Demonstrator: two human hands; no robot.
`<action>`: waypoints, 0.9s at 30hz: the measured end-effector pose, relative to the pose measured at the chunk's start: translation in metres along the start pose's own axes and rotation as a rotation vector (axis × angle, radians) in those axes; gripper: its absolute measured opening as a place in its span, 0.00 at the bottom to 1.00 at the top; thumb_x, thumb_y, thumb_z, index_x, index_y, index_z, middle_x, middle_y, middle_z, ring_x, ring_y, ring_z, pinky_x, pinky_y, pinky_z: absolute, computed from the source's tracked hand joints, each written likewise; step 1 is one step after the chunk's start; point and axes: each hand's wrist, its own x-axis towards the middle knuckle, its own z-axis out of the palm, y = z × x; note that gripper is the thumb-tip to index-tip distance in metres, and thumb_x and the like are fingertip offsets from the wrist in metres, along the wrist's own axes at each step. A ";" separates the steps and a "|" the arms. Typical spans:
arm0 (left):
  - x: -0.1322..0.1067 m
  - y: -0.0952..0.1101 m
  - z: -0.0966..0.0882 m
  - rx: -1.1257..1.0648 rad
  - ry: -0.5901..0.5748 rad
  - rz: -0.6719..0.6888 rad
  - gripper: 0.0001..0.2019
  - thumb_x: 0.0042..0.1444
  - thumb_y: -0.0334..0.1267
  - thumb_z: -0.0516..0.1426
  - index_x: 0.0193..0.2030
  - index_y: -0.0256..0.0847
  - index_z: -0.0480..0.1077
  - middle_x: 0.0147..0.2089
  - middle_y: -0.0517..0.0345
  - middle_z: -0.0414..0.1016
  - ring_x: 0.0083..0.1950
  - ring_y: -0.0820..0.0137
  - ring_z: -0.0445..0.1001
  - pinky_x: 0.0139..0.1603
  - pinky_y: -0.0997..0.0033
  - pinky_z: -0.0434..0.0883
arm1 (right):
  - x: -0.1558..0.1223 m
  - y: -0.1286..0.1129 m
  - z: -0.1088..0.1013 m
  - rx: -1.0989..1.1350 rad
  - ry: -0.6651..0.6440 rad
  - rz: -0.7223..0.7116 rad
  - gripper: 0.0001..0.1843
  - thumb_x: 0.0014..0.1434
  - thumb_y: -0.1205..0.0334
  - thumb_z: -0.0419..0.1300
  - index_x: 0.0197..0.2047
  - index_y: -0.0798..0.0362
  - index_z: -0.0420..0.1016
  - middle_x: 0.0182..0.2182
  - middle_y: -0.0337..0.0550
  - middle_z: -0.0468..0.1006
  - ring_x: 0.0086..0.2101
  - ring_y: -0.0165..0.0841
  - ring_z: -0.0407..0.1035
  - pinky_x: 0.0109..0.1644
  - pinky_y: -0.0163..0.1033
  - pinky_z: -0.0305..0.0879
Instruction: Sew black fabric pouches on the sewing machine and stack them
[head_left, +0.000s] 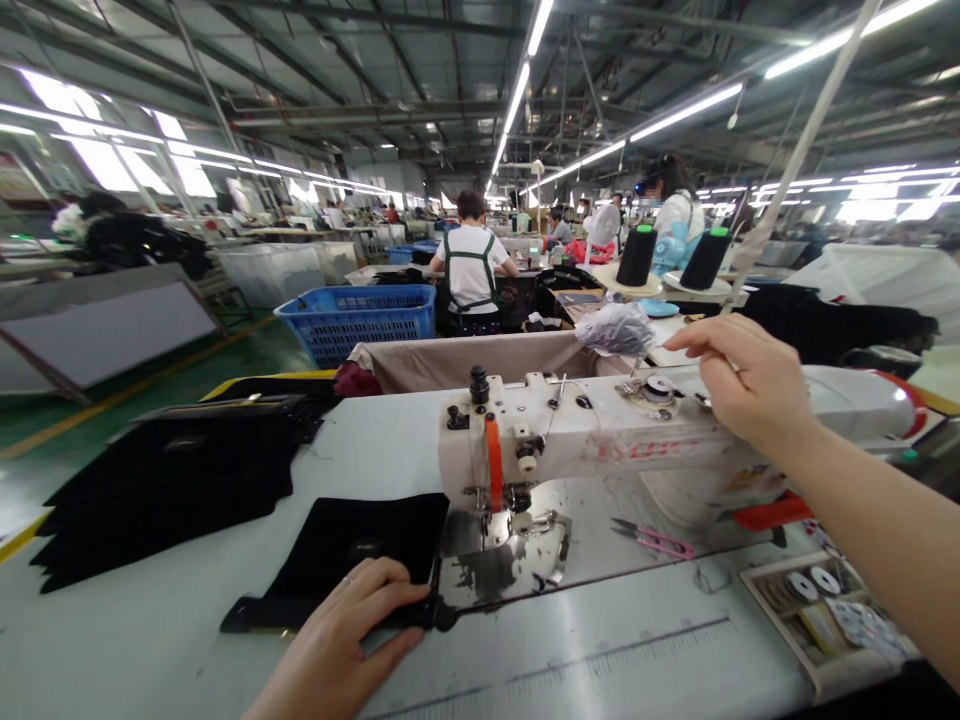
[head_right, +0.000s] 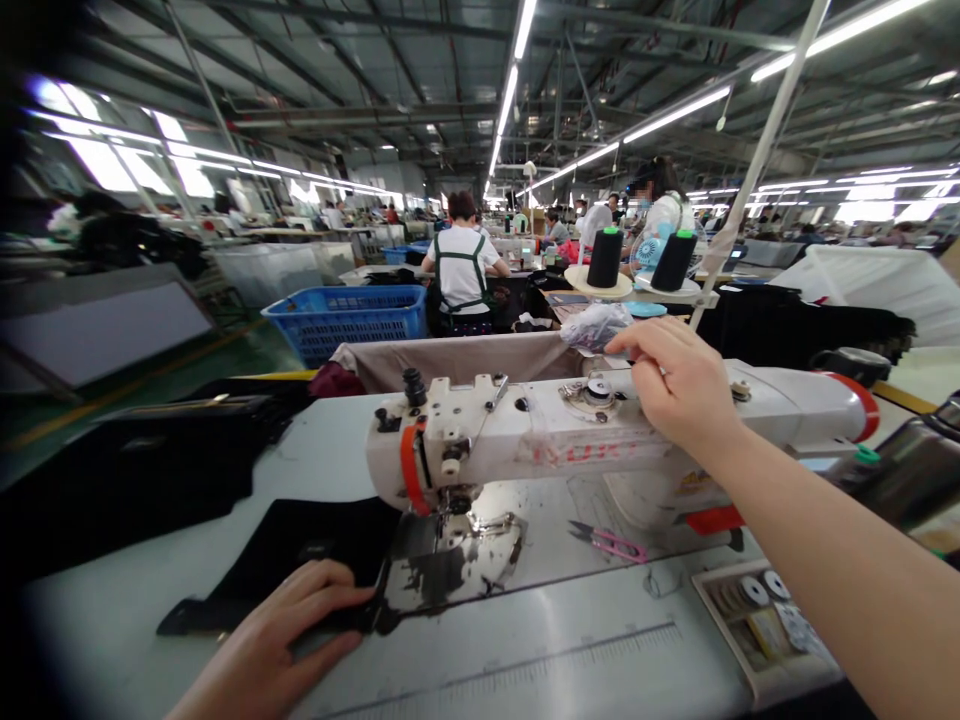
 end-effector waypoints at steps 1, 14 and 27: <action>0.000 0.000 0.000 -0.012 0.001 0.000 0.13 0.59 0.45 0.63 0.50 0.50 0.78 0.49 0.54 0.76 0.49 0.65 0.77 0.51 0.73 0.76 | -0.001 0.001 -0.002 -0.004 0.025 0.013 0.16 0.60 0.72 0.48 0.41 0.50 0.75 0.36 0.47 0.76 0.39 0.42 0.71 0.47 0.47 0.66; -0.012 0.030 -0.015 -0.084 -0.129 0.043 0.10 0.65 0.37 0.57 0.51 0.45 0.76 0.48 0.53 0.74 0.51 0.64 0.72 0.57 0.62 0.70 | -0.116 -0.140 0.038 0.515 -0.422 -0.340 0.15 0.58 0.74 0.53 0.43 0.47 0.72 0.39 0.43 0.81 0.39 0.39 0.73 0.43 0.48 0.70; -0.076 0.042 -0.028 0.106 -0.103 -0.031 0.41 0.48 0.62 0.67 0.64 0.42 0.65 0.63 0.44 0.69 0.67 0.50 0.64 0.74 0.39 0.47 | -0.163 -0.160 0.133 0.551 -0.459 -0.182 0.10 0.63 0.69 0.53 0.41 0.46 0.73 0.45 0.45 0.79 0.45 0.43 0.74 0.51 0.55 0.72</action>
